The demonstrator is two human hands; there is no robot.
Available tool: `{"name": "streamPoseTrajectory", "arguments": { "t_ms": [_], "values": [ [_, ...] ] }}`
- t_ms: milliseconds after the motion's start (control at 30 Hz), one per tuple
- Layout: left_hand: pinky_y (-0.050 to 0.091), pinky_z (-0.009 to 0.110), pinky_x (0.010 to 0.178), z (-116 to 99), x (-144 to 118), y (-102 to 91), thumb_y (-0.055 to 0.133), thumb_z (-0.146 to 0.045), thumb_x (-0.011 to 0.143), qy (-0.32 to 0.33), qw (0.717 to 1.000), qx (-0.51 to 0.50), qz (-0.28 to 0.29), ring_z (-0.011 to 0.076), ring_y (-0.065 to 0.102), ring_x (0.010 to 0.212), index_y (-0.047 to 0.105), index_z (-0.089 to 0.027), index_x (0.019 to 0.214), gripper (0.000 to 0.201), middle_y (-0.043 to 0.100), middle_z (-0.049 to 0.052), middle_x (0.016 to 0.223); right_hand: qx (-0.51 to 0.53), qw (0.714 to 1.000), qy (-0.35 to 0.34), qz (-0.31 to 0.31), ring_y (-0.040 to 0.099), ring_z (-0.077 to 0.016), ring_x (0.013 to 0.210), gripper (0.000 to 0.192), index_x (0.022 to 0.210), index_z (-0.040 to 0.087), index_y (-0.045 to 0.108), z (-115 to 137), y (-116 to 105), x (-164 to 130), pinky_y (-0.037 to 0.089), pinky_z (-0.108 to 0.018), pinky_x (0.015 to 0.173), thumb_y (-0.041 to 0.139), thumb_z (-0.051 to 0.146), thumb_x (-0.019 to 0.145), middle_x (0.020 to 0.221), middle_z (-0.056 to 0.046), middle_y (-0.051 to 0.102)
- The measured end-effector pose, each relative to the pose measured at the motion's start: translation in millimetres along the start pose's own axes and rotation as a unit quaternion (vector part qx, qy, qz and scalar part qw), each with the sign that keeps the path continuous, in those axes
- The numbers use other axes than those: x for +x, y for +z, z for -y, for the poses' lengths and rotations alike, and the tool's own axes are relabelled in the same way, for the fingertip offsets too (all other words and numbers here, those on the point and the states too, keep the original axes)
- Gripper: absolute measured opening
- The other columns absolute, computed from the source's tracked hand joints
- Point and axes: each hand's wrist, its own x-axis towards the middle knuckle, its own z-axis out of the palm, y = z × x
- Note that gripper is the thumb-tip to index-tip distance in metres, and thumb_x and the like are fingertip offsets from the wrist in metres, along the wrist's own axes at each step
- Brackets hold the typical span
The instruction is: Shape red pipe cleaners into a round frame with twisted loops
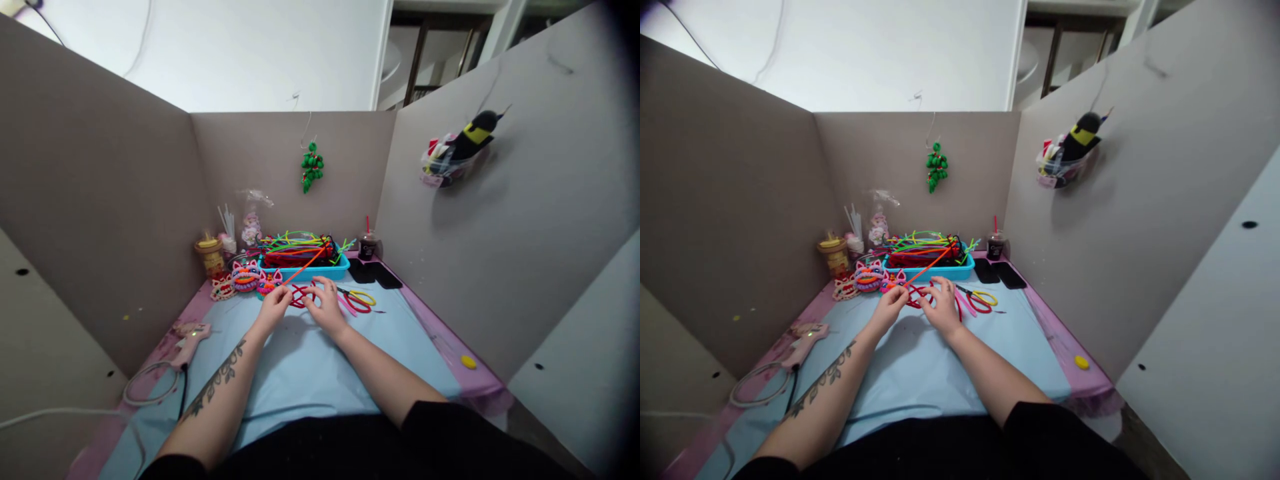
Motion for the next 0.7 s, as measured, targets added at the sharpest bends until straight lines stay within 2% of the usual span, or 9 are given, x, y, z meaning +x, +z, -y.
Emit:
{"name": "streamPoseTrajectory", "arguments": {
  "t_ms": [133, 267, 433, 500, 600, 700],
  "values": [
    [0.034, 0.020, 0.056, 2, -3, 5.1, 0.055, -0.035, 0.075, 0.008, 0.999, -0.007, 0.041, 0.0090, 0.044, 0.057, 0.053, -0.015, 0.072, 0.020, 0.050, -0.002, 0.063, -0.018, 1.000, 0.007, 0.003, 0.039, -0.0240, 0.111, 0.010, 0.070, 0.020, 0.063, -3, 5, -1, 0.031, -0.043, 0.097, 0.056, 0.024, 0.076, 0.113, -0.008, 0.048],
    [0.038, 0.021, 0.059, 5, -3, 8.7, 0.057, -0.035, 0.075, -0.010, 0.998, -0.019, 0.063, 0.0105, 0.050, 0.062, 0.055, -0.015, 0.077, 0.021, 0.057, 0.000, 0.069, -0.031, 0.999, -0.021, 0.010, 0.039, -0.0233, 0.111, 0.011, 0.066, 0.020, 0.061, -3, 5, -2, 0.032, -0.042, 0.096, 0.055, 0.019, 0.075, 0.112, -0.008, 0.048],
    [0.038, 0.021, 0.053, 3, -5, 10.2, 0.060, -0.040, 0.071, -0.041, 0.998, 0.043, 0.012, 0.0111, 0.051, 0.055, 0.060, -0.013, 0.066, 0.027, 0.059, 0.002, 0.059, -0.067, 0.995, -0.062, 0.030, 0.036, -0.0249, 0.113, 0.010, 0.066, 0.020, 0.060, 1, 5, -4, 0.031, -0.044, 0.097, 0.054, 0.014, 0.072, 0.115, -0.008, 0.048],
    [0.039, 0.021, 0.052, 1, -7, 11.0, 0.064, -0.039, 0.067, -0.050, 0.998, 0.047, 0.015, 0.0118, 0.052, 0.053, 0.061, -0.013, 0.066, 0.027, 0.060, 0.002, 0.058, -0.077, 0.994, -0.069, 0.039, 0.035, -0.0257, 0.113, 0.009, 0.064, 0.019, 0.059, 2, 6, -5, 0.031, -0.045, 0.097, 0.055, 0.014, 0.071, 0.114, -0.008, 0.048],
    [0.040, 0.021, 0.050, -2, -10, 12.6, 0.067, -0.036, 0.064, -0.053, 0.998, 0.030, 0.024, 0.0129, 0.055, 0.052, 0.062, -0.013, 0.082, 0.030, 0.061, 0.001, 0.056, -0.082, 0.993, -0.075, 0.050, 0.034, -0.0264, 0.114, 0.008, 0.062, 0.019, 0.058, 1, 7, -6, 0.031, -0.045, 0.097, 0.057, 0.015, 0.069, 0.112, -0.008, 0.050],
    [0.040, 0.020, 0.049, -3, -11, 13.0, 0.066, -0.032, 0.066, -0.030, 0.999, 0.022, 0.001, 0.0120, 0.055, 0.050, 0.050, -0.015, 0.111, 0.050, 0.060, -0.002, 0.058, -0.082, 0.992, -0.080, 0.049, 0.035, -0.0260, 0.113, 0.010, 0.060, 0.019, 0.057, 1, 7, -6, 0.030, -0.045, 0.097, 0.056, 0.014, 0.069, 0.111, -0.008, 0.051]
  ]
}}
